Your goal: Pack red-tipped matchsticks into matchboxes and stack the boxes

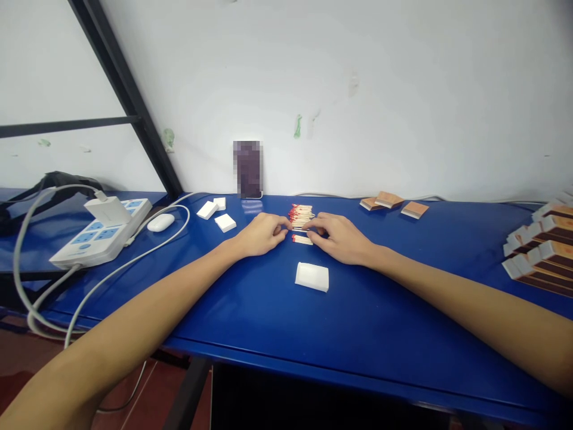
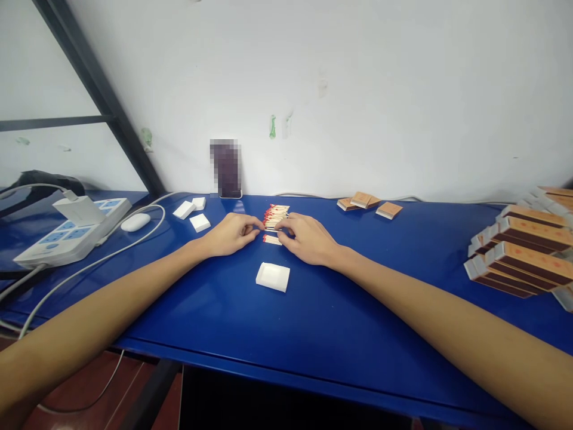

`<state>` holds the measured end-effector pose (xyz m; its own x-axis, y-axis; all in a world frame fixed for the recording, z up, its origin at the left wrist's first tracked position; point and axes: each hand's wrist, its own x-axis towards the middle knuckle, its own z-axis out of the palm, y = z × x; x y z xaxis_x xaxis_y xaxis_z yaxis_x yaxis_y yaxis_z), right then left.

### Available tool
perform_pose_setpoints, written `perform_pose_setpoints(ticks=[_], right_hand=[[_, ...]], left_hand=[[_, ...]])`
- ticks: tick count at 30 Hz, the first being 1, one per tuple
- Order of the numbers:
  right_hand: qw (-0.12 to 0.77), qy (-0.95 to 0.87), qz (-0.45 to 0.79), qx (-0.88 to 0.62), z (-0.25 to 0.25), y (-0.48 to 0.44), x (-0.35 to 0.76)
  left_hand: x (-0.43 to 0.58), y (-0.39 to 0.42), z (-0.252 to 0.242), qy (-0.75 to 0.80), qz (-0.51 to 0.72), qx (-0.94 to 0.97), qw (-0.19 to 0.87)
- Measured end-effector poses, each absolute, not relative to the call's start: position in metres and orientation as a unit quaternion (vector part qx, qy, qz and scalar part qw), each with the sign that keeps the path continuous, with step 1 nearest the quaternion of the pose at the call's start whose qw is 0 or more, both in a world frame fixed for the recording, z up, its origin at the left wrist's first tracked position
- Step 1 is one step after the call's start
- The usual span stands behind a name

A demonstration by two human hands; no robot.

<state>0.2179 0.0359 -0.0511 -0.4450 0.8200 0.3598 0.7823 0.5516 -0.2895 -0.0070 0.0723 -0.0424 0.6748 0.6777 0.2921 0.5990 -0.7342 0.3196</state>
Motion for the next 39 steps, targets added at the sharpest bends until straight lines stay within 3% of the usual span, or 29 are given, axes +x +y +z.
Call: perform_pose_setpoints(ticks=[16,26,39], right_hand=[[0.280,-0.854,0.056,-0.436,-0.0522,0.0379,0.2192],[0.220,-0.849,0.038,-0.479,-0.0504,0.0364,0.2170],[0.232,-0.851,0.043,-0.469,-0.0519,0.0384,0.2190]], left_hand=[[-0.0085,0.0737,-0.0457,0.341,0.217,0.906,0.127],[-0.0049,0.0683,-0.0403,0.372,0.166,0.911,0.065],[-0.0057,0.0696,-0.0393,0.356,0.159,0.918,0.075]])
